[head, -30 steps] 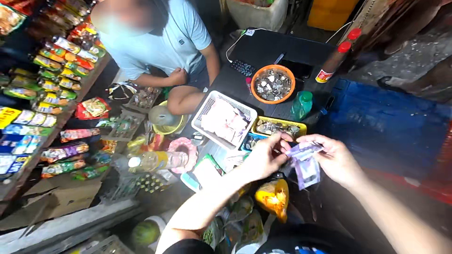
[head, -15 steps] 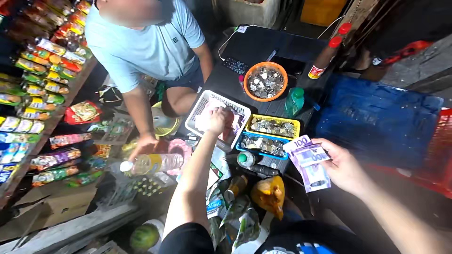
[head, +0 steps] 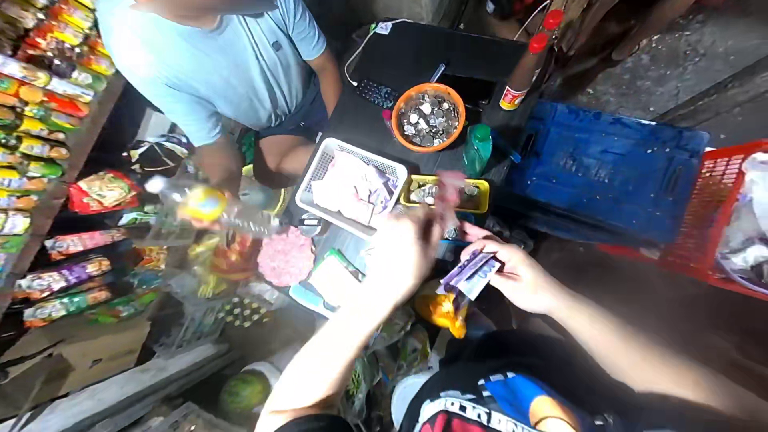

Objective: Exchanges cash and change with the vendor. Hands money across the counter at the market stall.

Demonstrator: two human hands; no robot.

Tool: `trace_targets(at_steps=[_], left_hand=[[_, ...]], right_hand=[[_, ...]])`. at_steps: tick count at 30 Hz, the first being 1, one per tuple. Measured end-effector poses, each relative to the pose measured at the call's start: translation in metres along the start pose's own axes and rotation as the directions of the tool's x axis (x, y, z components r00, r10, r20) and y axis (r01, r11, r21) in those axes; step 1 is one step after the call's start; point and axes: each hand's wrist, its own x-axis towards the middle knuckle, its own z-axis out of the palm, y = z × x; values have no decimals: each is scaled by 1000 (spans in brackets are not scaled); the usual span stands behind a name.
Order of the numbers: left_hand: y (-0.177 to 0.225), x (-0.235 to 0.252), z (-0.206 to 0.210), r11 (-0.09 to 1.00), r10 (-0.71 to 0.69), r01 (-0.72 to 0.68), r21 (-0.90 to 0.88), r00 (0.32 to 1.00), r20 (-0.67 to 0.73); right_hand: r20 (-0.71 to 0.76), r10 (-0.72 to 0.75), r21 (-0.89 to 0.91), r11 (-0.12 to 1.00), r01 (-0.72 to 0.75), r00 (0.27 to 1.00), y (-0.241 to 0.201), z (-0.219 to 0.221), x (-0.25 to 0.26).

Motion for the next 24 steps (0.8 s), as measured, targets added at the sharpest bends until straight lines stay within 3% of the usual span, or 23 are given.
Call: trace_targets(at_steps=[3,6,8,11,13,14,16,17,19,21,24], left_hand=[[37,-46,20,992,53,-49,-115,998,34],[38,-72,36,950,102,-83,-302,994,50],[32,-83,52,824,156,-74,-562,983,100],[24,-90,90,511,244,-61,-858,967,77],[29,-93,119,305,153,-5,-952,987,44],[36,-93,126,173,29,82,-982,996,88],[47,-87,123,-88,-295,253,-963,917,268],[45,-83,121,-164,-390,241,-956,875,288],[32,-86,126,-172,-514,145,-974,831,215],[18,-98,129,-128,-590,92,-988,794,150],[6,-122,126,-107,-548,61,-992,830,110]], right_hand=[[-73,-34,140,989,44,997,-3,-3,-13],[-139,24,208,978,5,990,-2,-10,-32],[-172,11,122,993,10,985,-1,-12,-44],[-170,-63,-80,996,49,983,2,-9,-51],[-116,-56,-226,974,29,992,3,-4,-48],[-92,-13,-300,954,-15,996,5,-1,-45],[5,128,-389,914,-116,992,9,2,-29],[76,219,-373,911,-176,973,13,0,-18],[171,363,-324,899,-296,916,26,-7,11],[166,409,-474,831,-291,897,53,-10,42],[6,439,-765,581,-279,898,98,2,82]])
